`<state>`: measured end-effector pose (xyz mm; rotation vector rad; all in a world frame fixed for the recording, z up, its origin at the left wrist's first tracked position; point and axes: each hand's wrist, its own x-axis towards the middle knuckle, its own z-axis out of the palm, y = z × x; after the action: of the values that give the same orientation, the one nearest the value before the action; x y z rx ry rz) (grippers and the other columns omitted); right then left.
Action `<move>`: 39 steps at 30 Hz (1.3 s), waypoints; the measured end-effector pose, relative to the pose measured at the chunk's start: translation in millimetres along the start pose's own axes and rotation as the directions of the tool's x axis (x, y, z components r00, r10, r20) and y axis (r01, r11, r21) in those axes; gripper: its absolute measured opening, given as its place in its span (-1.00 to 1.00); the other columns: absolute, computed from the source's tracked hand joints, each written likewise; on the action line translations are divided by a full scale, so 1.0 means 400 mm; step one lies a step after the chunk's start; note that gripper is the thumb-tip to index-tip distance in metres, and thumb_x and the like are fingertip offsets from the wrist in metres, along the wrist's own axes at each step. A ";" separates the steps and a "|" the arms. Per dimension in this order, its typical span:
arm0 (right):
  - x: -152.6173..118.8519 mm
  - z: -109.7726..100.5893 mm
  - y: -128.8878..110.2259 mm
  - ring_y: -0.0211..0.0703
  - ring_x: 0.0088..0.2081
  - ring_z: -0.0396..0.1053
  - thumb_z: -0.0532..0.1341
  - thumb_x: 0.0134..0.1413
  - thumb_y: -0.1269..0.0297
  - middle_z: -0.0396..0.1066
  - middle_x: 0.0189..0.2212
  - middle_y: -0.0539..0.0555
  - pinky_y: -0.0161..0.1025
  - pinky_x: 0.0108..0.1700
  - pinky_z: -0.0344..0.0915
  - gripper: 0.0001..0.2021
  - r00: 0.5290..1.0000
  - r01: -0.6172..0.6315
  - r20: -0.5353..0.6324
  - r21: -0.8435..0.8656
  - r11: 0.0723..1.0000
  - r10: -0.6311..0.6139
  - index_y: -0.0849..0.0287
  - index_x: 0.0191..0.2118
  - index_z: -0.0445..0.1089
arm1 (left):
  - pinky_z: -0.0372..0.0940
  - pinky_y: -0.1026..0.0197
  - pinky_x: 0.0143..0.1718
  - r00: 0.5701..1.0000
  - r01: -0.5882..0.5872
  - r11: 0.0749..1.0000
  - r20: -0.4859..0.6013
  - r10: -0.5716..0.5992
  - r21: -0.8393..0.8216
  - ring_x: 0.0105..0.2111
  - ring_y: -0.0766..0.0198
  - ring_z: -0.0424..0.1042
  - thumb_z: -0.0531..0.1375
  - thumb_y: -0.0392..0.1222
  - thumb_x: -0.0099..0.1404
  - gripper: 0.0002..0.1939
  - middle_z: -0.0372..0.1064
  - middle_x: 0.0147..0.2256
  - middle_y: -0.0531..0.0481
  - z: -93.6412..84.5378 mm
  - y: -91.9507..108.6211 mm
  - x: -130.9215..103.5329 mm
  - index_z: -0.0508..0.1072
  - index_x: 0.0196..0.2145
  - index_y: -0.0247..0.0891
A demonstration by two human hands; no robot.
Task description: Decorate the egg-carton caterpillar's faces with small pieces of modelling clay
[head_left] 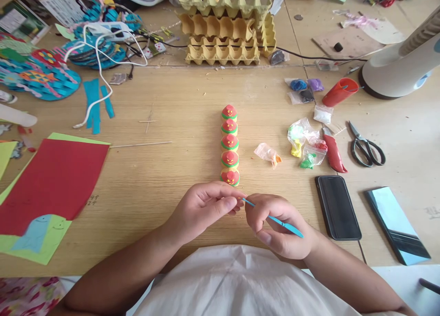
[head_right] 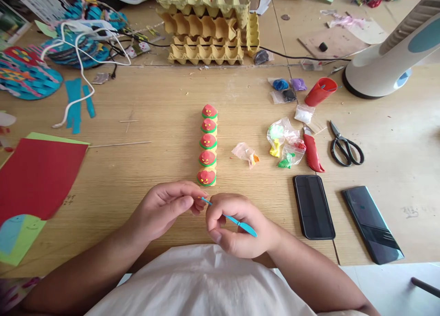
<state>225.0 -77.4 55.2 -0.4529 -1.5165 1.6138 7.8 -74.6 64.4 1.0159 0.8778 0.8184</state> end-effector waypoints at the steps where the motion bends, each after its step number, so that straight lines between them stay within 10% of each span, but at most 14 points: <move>1: -0.001 -0.003 0.001 -0.24 -0.42 0.19 0.23 0.23 0.35 0.29 -0.49 -0.03 -0.23 -0.30 0.19 -0.91 1.000 0.006 -0.011 0.008 1.000 -0.005 0.13 -0.34 0.36 | 0.45 0.29 -0.27 0.999 -0.024 0.998 -0.030 0.026 0.050 -0.26 0.26 0.55 0.33 -0.07 0.37 -0.80 0.60 -0.23 -0.10 -0.001 0.000 0.000 0.69 -0.15 -0.19; 11: 0.018 -0.032 0.002 -0.24 -0.39 0.22 0.22 0.34 0.27 0.30 -0.41 -0.01 -0.27 -0.33 0.18 -0.85 0.877 -0.360 -0.379 -0.118 0.925 0.293 0.12 -0.31 0.37 | 0.37 0.37 -0.39 0.910 -0.222 0.870 -0.227 0.348 0.440 -0.36 0.37 0.48 0.34 -0.22 0.35 -0.94 0.57 -0.32 0.03 -0.019 0.022 0.020 0.66 -0.25 -0.15; 21: 0.042 -0.036 0.026 -0.24 -0.41 0.25 0.19 0.33 0.22 0.32 -0.40 -0.03 -0.25 -0.32 0.18 -0.87 0.838 -0.491 -0.434 -0.340 0.802 0.330 0.12 -0.27 0.36 | 0.39 0.36 -0.30 0.867 -0.223 0.703 -0.193 0.460 0.675 -0.31 0.36 0.50 0.32 -0.23 0.36 -0.90 0.59 -0.26 0.03 -0.045 0.001 0.049 0.68 -0.21 -0.13; 29: 0.062 -0.045 0.051 -0.25 -0.40 0.20 0.22 0.29 0.15 0.30 -0.44 -0.06 -0.25 -0.29 0.15 -0.81 0.806 -0.540 -0.411 -0.219 0.812 0.425 0.12 -0.33 0.34 | 0.44 0.28 -0.19 0.907 -0.101 0.821 -0.287 0.308 0.561 -0.20 0.24 0.57 0.33 -0.09 0.34 -0.84 0.62 -0.21 -0.03 -0.062 -0.031 0.077 0.68 -0.22 -0.18; 39: 0.071 -0.044 0.080 -0.20 -0.19 0.40 0.41 0.11 0.06 0.42 -0.31 -0.02 -0.20 -0.01 0.33 -0.73 0.755 -0.418 -0.364 0.375 0.828 0.546 0.12 -0.35 0.41 | 0.44 0.17 -0.06 0.936 0.004 0.952 -0.336 0.105 0.307 -0.15 0.15 0.59 0.37 0.05 0.29 -0.71 0.64 -0.18 -0.07 -0.070 -0.046 0.088 0.67 -0.18 -0.20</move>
<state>211.6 -41.3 29.7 -1.0622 -0.8295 1.9014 0.4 -39.5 31.8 1.1843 1.3173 0.9442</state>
